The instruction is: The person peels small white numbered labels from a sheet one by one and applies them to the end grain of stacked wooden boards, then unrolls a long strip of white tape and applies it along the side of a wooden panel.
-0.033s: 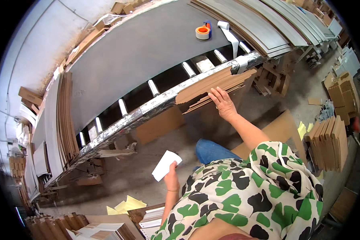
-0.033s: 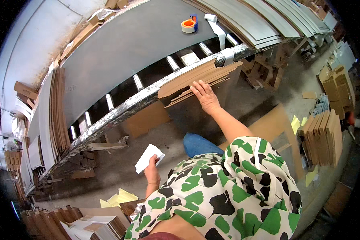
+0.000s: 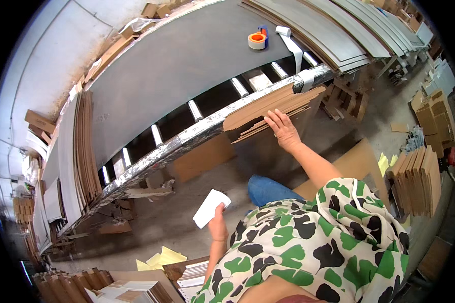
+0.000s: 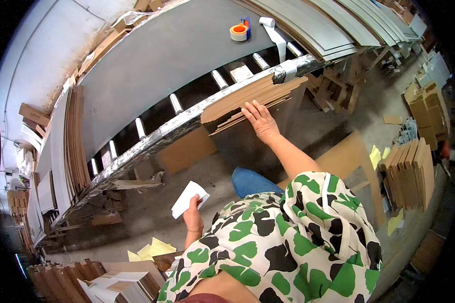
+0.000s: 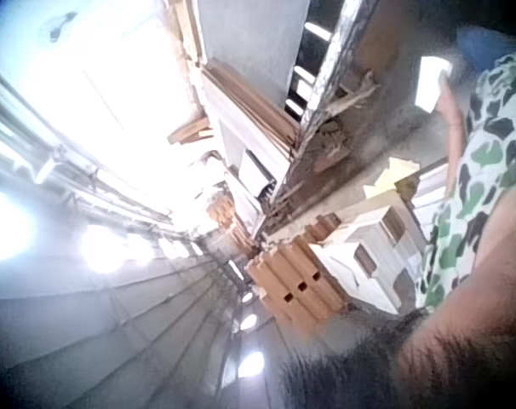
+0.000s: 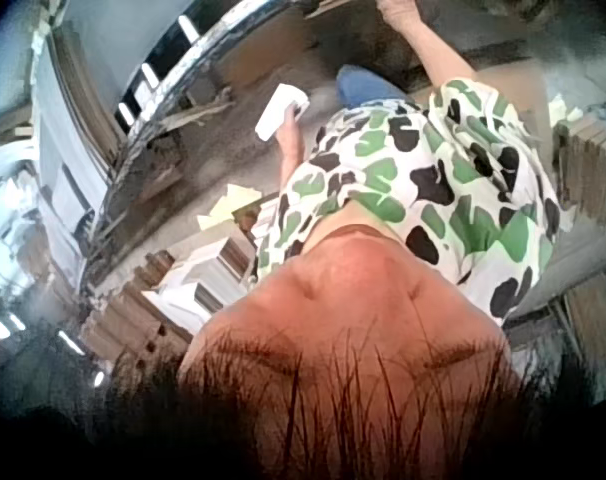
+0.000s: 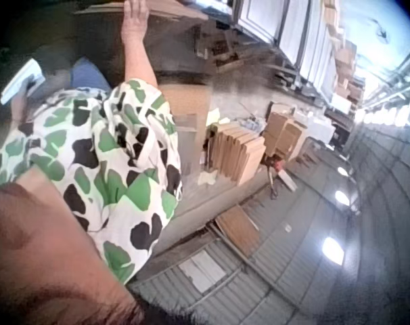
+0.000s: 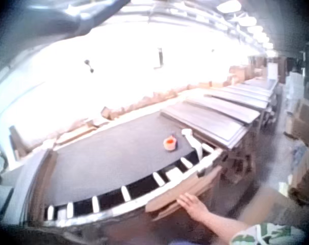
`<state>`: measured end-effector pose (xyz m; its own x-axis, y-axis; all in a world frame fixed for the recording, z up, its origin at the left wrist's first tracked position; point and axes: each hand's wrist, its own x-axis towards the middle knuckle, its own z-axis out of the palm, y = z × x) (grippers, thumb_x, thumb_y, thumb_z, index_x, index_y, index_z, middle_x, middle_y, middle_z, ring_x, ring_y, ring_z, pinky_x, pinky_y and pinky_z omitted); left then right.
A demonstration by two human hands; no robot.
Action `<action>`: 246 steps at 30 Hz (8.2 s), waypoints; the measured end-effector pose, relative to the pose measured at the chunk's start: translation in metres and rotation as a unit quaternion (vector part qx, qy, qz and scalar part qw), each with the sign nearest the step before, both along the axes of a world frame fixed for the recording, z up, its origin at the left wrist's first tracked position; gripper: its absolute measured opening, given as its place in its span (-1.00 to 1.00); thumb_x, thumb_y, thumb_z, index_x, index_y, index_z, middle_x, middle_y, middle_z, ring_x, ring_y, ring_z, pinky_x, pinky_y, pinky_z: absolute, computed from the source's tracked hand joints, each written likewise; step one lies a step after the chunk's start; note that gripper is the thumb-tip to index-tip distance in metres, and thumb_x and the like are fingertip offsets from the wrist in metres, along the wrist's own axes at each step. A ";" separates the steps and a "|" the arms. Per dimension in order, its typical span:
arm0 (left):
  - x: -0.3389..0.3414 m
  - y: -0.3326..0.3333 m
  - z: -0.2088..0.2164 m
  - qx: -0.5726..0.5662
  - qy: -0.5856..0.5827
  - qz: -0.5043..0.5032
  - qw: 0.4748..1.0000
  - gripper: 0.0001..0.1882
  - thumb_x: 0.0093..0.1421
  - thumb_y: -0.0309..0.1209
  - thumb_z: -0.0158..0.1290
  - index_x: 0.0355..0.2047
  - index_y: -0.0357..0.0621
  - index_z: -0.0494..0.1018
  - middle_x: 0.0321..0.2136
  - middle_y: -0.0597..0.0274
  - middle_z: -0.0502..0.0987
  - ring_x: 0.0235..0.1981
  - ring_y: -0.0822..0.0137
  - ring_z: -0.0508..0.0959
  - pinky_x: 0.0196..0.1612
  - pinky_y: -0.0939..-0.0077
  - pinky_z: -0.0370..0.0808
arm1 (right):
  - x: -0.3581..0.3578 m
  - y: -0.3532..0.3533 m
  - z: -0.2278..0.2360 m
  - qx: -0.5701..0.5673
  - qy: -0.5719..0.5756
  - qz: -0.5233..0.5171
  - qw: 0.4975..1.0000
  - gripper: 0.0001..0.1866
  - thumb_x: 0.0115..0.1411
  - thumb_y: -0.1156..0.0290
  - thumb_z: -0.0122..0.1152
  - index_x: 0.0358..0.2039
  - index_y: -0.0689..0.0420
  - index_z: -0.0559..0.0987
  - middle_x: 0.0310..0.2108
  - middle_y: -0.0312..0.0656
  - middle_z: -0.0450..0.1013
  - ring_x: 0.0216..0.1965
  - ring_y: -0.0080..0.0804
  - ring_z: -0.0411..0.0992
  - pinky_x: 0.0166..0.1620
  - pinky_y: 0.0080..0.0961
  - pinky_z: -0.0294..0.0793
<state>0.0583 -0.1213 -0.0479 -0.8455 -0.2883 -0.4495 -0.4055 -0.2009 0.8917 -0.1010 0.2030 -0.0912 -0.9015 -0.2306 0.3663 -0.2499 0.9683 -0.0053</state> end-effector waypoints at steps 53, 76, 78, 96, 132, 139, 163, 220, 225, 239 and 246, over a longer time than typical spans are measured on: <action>-0.454 -0.208 0.051 0.136 0.209 -0.305 0.919 -0.80 -0.07 -0.58 0.12 -0.36 -0.27 0.47 -0.36 0.21 0.51 -0.37 0.39 0.48 -0.22 0.46 0.43 | 0.295 -0.274 -0.076 -0.310 -0.442 -0.426 0.726 -0.60 -0.12 0.28 0.26 -0.23 0.16 0.52 -0.31 0.13 0.47 -0.28 0.13 0.44 -0.19 -0.10 0.44; -0.389 -0.295 -0.003 -0.105 0.138 0.061 0.983 -0.59 0.22 -0.17 0.03 -0.09 -0.23 0.30 -0.36 0.13 0.43 -0.63 0.46 0.41 -0.68 0.73 0.30 | 0.124 -0.078 0.056 -0.570 -0.039 -0.423 0.703 -0.68 0.18 0.32 0.14 -0.12 0.25 0.50 -0.24 -0.20 0.51 -0.20 -0.47 0.45 -0.11 -0.49 0.42; -0.366 -0.277 0.009 -0.109 0.165 0.054 0.979 -0.66 0.24 -0.22 0.01 -0.14 -0.22 0.34 -0.39 0.19 0.44 -0.63 0.49 0.40 -0.69 0.75 0.25 | 0.062 -0.016 0.074 -0.505 0.002 -0.367 0.782 -0.67 0.15 0.33 0.16 -0.12 0.25 0.50 -0.25 -0.16 0.51 -0.22 -0.43 0.46 -0.12 -0.48 0.42; -0.159 -0.110 0.056 -0.219 0.121 -0.015 0.968 -0.82 0.22 -0.38 0.04 -0.33 -0.26 0.49 -0.51 0.28 0.52 -0.61 0.56 0.44 -0.58 0.74 0.33 | -0.182 0.199 0.032 -0.302 -0.276 -0.479 0.776 -0.10 -0.13 0.18 0.38 0.16 0.24 0.14 0.04 0.08 0.33 0.06 -0.04 0.33 0.15 -0.24 0.26; -0.324 0.105 0.061 0.417 -0.047 -0.374 0.827 -0.31 0.32 0.08 -0.45 0.12 -0.31 0.18 -0.01 -0.07 0.39 -0.05 0.01 0.45 0.02 0.11 0.43 | 0.157 -0.047 0.097 -0.694 -0.437 -0.038 0.571 -0.45 0.19 0.02 0.10 0.01 0.22 0.43 -0.15 -0.26 0.42 -0.07 -0.50 0.32 0.02 -0.53 0.28; -0.359 0.118 0.060 0.417 0.042 -0.327 0.847 -0.24 0.29 0.16 -0.47 0.11 -0.33 0.17 -0.03 -0.10 0.37 0.02 -0.02 0.39 0.11 0.04 0.32 | 0.139 -0.035 0.140 -0.681 -0.303 -0.189 0.639 -0.69 -0.02 0.43 0.33 -0.23 0.24 0.55 -0.36 -0.36 0.49 -0.32 -0.65 0.38 -0.22 -0.66 0.37; -0.169 0.137 0.053 0.217 -0.100 -0.485 0.841 -0.29 0.07 -0.72 0.01 0.22 -0.32 0.00 -0.13 -0.13 0.48 -0.17 0.23 0.55 -0.13 0.43 0.53 | 0.139 -0.089 0.120 -0.486 -0.136 0.046 0.862 -0.69 -0.19 0.69 0.11 -0.35 0.16 0.56 -0.34 -0.16 0.50 -0.28 -0.18 0.44 -0.19 -0.35 0.45; -0.211 0.188 0.067 0.103 0.014 -0.478 0.872 -0.77 0.22 -0.40 0.02 -0.16 -0.25 0.46 -0.32 0.22 0.54 -0.35 0.46 0.52 -0.30 0.68 0.44 | -0.034 0.188 -0.001 -0.383 -0.145 -0.376 0.831 -0.30 -0.29 0.30 0.39 -0.06 0.18 0.38 -0.05 -0.02 0.38 -0.02 -0.17 0.37 0.05 -0.35 0.35; -0.222 0.205 0.059 0.115 0.003 -0.468 0.876 -0.79 0.21 -0.41 0.03 -0.19 -0.26 0.46 -0.36 0.23 0.55 -0.39 0.46 0.53 -0.35 0.67 0.44 | -0.033 0.198 -0.017 -0.492 -0.101 -0.309 0.808 -0.44 -0.26 0.26 0.39 -0.20 0.13 0.41 -0.23 -0.09 0.42 -0.17 -0.16 0.40 -0.08 -0.37 0.38; -0.215 0.231 0.074 0.146 -0.060 -0.445 0.882 -0.35 0.18 0.11 -0.04 -0.06 -0.30 0.34 -0.21 0.05 0.48 -0.23 0.28 0.51 -0.11 0.36 0.44 | 0.013 0.059 0.139 -0.072 -0.049 -0.091 0.992 -0.63 -0.11 0.47 0.19 -0.20 0.10 0.47 -0.34 -0.13 0.37 -0.27 -0.19 0.42 -0.28 -0.33 0.50; -0.216 0.246 0.042 0.175 -0.114 -0.470 0.858 -0.80 0.17 -0.49 0.03 -0.21 -0.34 0.40 -0.38 0.07 0.53 -0.38 0.24 0.59 -0.36 0.36 0.56 | 0.087 -0.009 0.110 -0.303 -0.137 -0.003 0.943 -0.43 -0.02 0.42 0.17 0.04 0.29 0.29 0.03 0.03 0.27 0.01 0.00 0.26 0.06 -0.26 0.31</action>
